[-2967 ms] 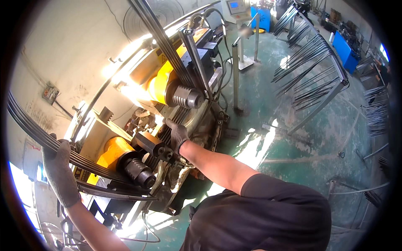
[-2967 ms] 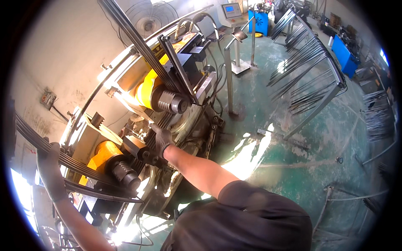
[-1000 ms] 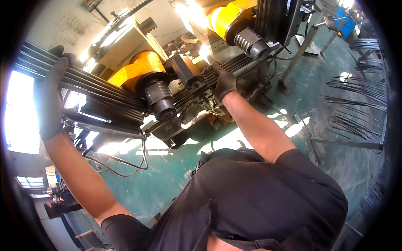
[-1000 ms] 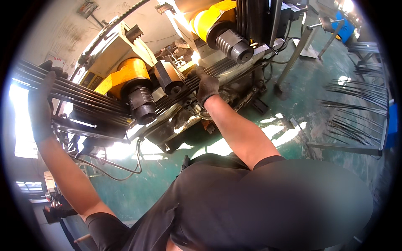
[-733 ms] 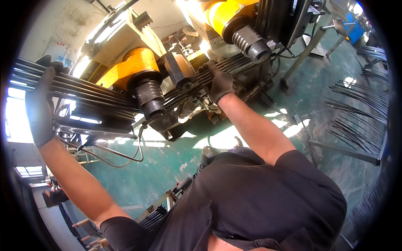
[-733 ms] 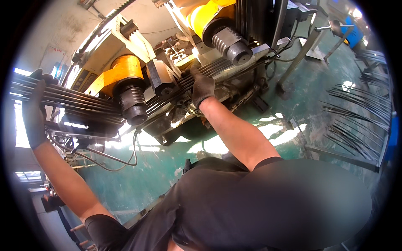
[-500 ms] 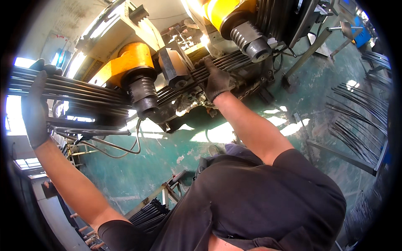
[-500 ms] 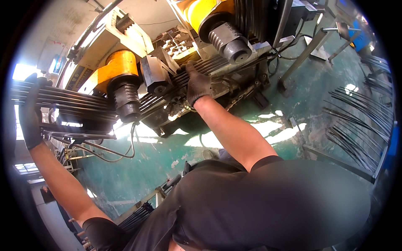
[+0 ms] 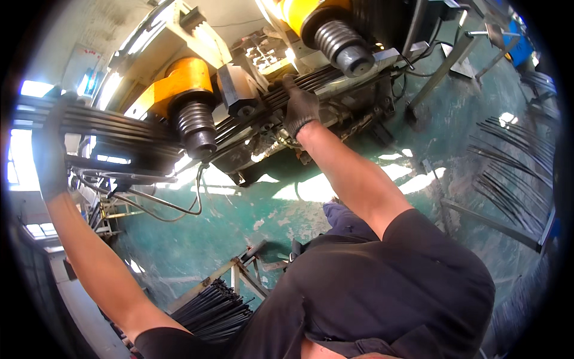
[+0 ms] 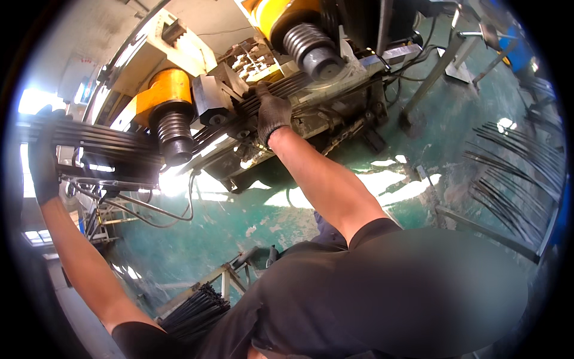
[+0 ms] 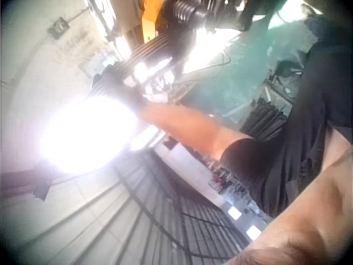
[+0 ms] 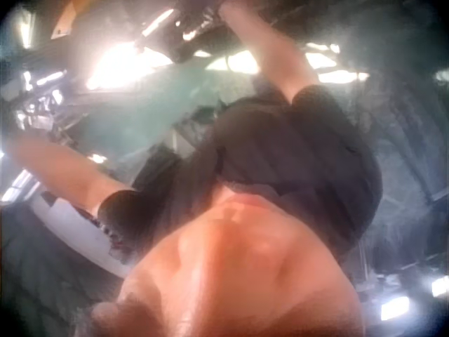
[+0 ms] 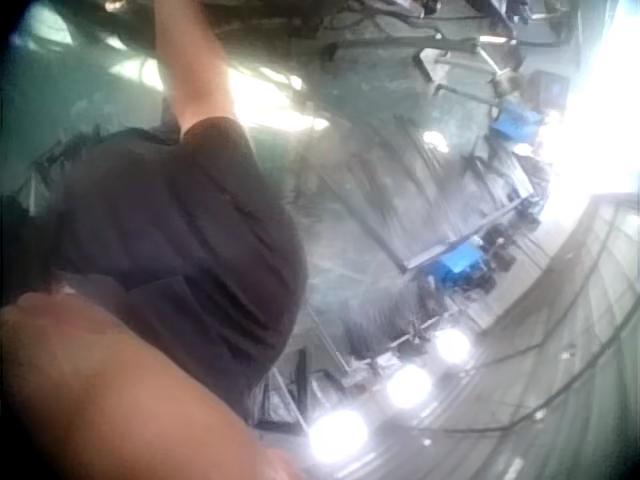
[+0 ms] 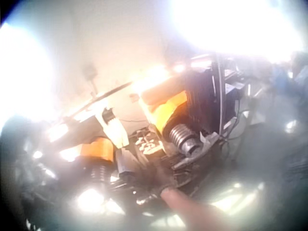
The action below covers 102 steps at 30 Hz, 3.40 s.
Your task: The person repeatedly picks bundles of long metal rods from a floor stack and feeds them into a yellow industrial machine. The rods are inserted into the machine's rollers and then released as the machine processes them. The cycle of picking, feeding, and releasing continues throughout the clip.
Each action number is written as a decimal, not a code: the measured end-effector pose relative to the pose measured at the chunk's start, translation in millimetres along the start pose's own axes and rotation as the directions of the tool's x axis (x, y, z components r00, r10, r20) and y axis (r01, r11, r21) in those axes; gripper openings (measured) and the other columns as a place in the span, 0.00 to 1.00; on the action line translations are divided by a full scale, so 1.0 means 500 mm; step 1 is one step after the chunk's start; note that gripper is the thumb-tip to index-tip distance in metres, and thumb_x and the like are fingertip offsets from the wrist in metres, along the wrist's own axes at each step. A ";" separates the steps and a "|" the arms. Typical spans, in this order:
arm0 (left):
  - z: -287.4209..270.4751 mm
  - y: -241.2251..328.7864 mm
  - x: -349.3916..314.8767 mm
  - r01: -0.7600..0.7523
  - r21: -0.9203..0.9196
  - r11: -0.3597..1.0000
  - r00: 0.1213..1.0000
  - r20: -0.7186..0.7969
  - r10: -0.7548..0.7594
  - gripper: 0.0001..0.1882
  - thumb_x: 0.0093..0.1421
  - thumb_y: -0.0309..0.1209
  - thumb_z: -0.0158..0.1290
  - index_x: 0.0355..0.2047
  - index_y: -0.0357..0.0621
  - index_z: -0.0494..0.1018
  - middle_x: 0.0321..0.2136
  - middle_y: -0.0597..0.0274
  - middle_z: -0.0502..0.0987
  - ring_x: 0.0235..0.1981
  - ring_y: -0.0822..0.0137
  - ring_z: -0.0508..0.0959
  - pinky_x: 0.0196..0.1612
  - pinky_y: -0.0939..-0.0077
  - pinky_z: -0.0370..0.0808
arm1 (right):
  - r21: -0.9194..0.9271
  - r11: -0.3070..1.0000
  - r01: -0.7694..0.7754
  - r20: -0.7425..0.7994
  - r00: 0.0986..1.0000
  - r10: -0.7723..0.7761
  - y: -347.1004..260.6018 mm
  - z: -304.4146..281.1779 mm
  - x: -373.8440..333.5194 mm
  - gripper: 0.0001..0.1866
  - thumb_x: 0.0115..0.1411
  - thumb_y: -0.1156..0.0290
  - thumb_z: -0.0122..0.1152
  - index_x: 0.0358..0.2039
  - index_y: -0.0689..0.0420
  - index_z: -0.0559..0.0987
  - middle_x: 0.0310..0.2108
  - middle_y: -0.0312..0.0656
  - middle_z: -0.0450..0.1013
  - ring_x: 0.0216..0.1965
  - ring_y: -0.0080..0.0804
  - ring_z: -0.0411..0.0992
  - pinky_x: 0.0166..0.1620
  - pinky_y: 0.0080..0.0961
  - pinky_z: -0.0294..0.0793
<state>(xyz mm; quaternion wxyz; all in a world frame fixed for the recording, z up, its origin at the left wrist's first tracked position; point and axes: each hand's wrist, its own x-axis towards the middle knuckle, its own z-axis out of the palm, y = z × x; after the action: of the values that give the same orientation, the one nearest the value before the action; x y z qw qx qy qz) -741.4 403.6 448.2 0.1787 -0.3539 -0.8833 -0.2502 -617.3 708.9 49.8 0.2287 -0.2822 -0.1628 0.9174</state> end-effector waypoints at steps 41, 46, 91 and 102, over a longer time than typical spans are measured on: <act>0.862 1.222 -1.125 0.943 -0.320 -0.088 0.316 0.947 -0.057 0.20 0.68 0.30 0.59 0.56 0.31 0.73 0.42 0.46 0.82 0.41 0.53 0.85 0.46 0.61 0.84 | -0.641 -0.124 -0.757 0.056 0.115 -0.992 -1.881 -1.626 -1.183 0.24 0.71 0.53 0.48 0.52 0.57 0.84 0.56 0.55 0.79 0.57 0.57 0.78 0.57 0.50 0.78; 0.847 1.119 -1.203 0.955 -0.283 0.089 0.295 0.877 -0.380 0.18 0.67 0.28 0.59 0.54 0.30 0.75 0.40 0.51 0.83 0.36 0.64 0.84 0.41 0.71 0.83 | -0.393 -0.207 -0.896 -0.037 0.240 -0.970 -1.933 -1.646 -1.111 0.28 0.70 0.46 0.54 0.52 0.56 0.86 0.52 0.52 0.83 0.47 0.44 0.83 0.49 0.43 0.81; 0.105 0.213 -1.730 -0.086 -0.992 -0.091 -0.526 0.123 -0.842 0.15 0.70 0.26 0.49 0.54 0.32 0.70 0.41 0.48 0.80 0.39 0.56 0.82 0.45 0.61 0.82 | 0.289 -0.160 0.944 0.393 0.036 0.919 1.223 -0.191 -1.051 0.19 0.62 0.61 0.67 0.48 0.61 0.84 0.48 0.53 0.81 0.51 0.50 0.81 0.50 0.44 0.82; 0.062 0.118 -1.708 0.054 -0.990 -0.134 -0.387 0.103 -0.916 0.13 0.70 0.27 0.52 0.51 0.33 0.72 0.40 0.51 0.81 0.39 0.61 0.83 0.46 0.65 0.82 | 0.137 -0.063 0.989 0.021 0.060 0.998 1.221 -0.030 -1.064 0.20 0.53 0.59 0.70 0.39 0.62 0.89 0.41 0.56 0.85 0.45 0.49 0.85 0.50 0.39 0.84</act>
<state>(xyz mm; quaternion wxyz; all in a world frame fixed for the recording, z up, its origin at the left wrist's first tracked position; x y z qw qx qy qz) -117.9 0.6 20.7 0.2406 0.4900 -0.3655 -0.7539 -417.1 -75.0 12.5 0.2761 -0.4815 0.8315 -0.0227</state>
